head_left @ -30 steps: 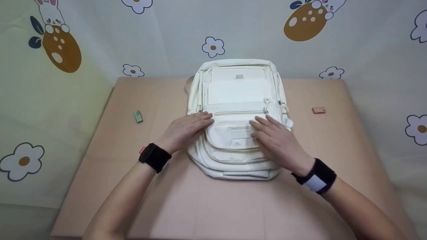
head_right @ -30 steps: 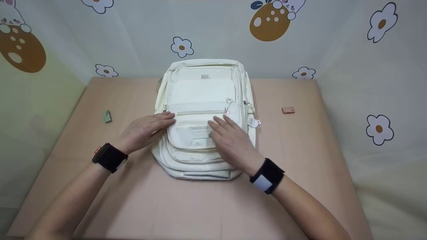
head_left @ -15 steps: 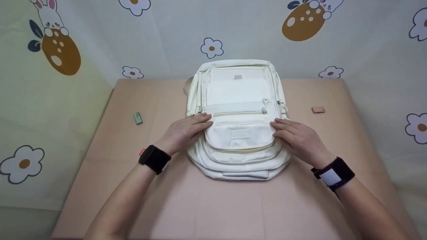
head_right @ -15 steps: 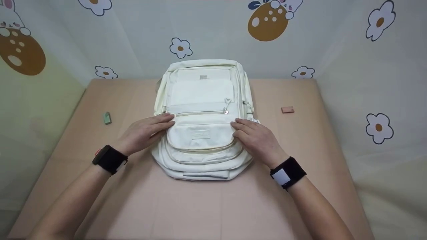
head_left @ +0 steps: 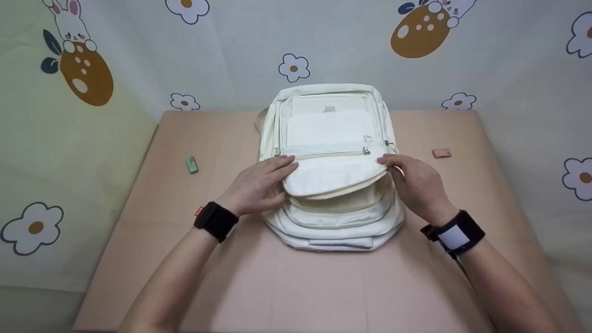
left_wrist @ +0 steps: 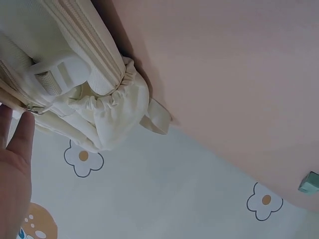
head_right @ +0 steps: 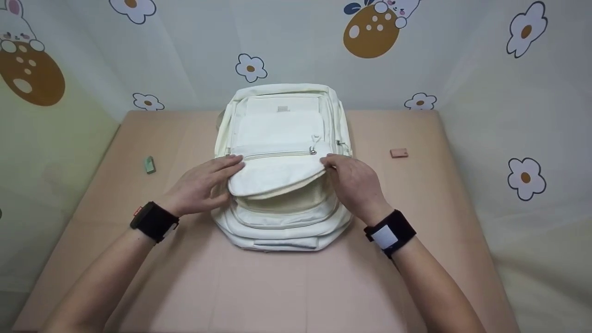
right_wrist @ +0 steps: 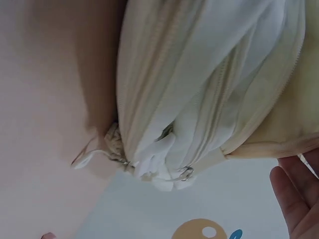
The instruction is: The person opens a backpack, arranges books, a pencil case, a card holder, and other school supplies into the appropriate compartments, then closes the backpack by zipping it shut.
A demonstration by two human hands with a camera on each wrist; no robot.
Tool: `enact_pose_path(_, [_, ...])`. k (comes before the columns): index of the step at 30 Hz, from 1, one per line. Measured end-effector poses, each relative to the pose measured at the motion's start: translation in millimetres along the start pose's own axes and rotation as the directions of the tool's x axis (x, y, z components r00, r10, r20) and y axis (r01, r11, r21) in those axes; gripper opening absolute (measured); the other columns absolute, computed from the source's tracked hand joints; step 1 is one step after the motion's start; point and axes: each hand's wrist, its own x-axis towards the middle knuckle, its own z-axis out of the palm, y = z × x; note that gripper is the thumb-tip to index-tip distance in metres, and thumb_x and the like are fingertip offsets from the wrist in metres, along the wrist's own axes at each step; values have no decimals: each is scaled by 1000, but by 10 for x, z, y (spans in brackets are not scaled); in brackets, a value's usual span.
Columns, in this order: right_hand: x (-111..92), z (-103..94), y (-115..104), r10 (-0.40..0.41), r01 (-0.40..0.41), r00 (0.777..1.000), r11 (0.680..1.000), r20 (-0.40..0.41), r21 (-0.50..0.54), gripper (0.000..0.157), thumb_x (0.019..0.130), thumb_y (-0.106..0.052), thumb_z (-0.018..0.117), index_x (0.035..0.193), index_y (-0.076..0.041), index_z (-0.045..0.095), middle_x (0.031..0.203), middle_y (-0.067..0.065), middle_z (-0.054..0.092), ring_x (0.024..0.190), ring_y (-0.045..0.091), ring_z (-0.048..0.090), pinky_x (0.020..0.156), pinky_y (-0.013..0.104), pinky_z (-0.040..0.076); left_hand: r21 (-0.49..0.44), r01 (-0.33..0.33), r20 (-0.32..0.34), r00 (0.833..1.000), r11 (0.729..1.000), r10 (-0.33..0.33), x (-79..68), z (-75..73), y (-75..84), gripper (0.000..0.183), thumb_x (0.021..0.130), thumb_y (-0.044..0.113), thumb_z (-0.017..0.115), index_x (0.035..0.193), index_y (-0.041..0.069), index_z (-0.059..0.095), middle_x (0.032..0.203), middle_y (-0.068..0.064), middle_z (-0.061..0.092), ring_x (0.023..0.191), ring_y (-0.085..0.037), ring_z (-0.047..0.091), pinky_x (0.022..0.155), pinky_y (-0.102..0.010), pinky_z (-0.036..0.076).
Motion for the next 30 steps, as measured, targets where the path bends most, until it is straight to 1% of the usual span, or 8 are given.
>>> enact_pose_path(2, [69, -4, -12, 28, -28, 999, 999, -32, 22, 23, 94, 10, 64, 116, 2, 60, 113, 7, 74, 105, 28, 71, 80, 41, 57, -4, -8, -28, 1000, 1000, 8, 44, -1, 6, 68, 95, 27, 70, 156, 14, 43, 160, -4, 41, 149, -21, 33, 120, -39, 26])
enact_pose_path(8, [223, 3, -4, 108, -99, 991, 989, -85, 110, 14, 99, 8, 58, 111, 4, 54, 111, 7, 75, 104, 29, 71, 71, 33, 53, -64, -24, -134, 991, 998, 16, 230, -35, 20, 59, 90, -7, 67, 146, 10, 57, 149, -5, 56, 142, -19, 46, 117, -35, 33])
enact_pose_path(11, [257, -9, 23, 129, -121, 989, 987, -74, 109, 11, 101, 5, 56, 111, 4, 54, 112, 7, 75, 103, 28, 71, 65, 29, 50, -140, 27, -167, 985, 990, -50, 307, -61, 30, 52, 92, -8, 65, 140, 12, 63, 143, -3, 61, 137, -18, 51, 114, -35, 38])
enact_pose_path(15, [258, -56, 82, 146, -142, 989, 986, -38, 86, 11, 103, -1, 56, 113, 3, 55, 113, 10, 74, 109, 30, 70, 70, 34, 54, -227, 135, -186, 966, 964, -179, 406, -93, 52, 37, 99, 2, 62, 134, 15, 66, 137, -2, 65, 129, -18, 58, 107, -36, 45])
enact_pose_path(18, [248, -94, 134, 154, -151, 988, 985, -31, 83, 14, 102, -3, 60, 114, 3, 59, 113, 10, 73, 113, 30, 69, 76, 36, 55, -230, 216, -198, 944, 949, -263, 473, -121, 76, 29, 101, 7, 60, 128, 15, 67, 129, -1, 70, 119, -19, 65, 97, -40, 52])
enact_pose_path(22, [201, -166, 274, 212, -211, 977, 977, -13, 22, 17, 101, -6, 62, 117, 0, 66, 114, 8, 74, 98, 26, 71, 73, 35, 52, -217, 292, -211, 918, 932, -337, 556, -164, 98, 17, 105, 16, 57, 118, 11, 65, 116, -6, 73, 105, -26, 70, 84, -47, 54])
enact_pose_path(26, [109, -295, 520, 370, -360, 925, 927, 90, -109, 23, 104, -8, 57, 124, -1, 67, 120, 15, 71, 102, 33, 69, 77, 47, 54, -220, 348, -203, 898, 912, -391, 642, -207, 106, 22, 107, 27, 55, 108, 7, 62, 105, -13, 73, 95, -33, 70, 80, -52, 52])
enact_pose_path(30, [14, -430, 824, 543, -504, 803, 839, 247, -206, 30, 105, -9, 54, 132, 2, 63, 130, 24, 64, 114, 43, 62, 89, 58, 51, -236, 414, -172, 873, 879, -457, 725, -248, 99, 25, 107, 30, 53, 98, 7, 58, 94, -15, 70, 84, -34, 66, 77, -52, 50])
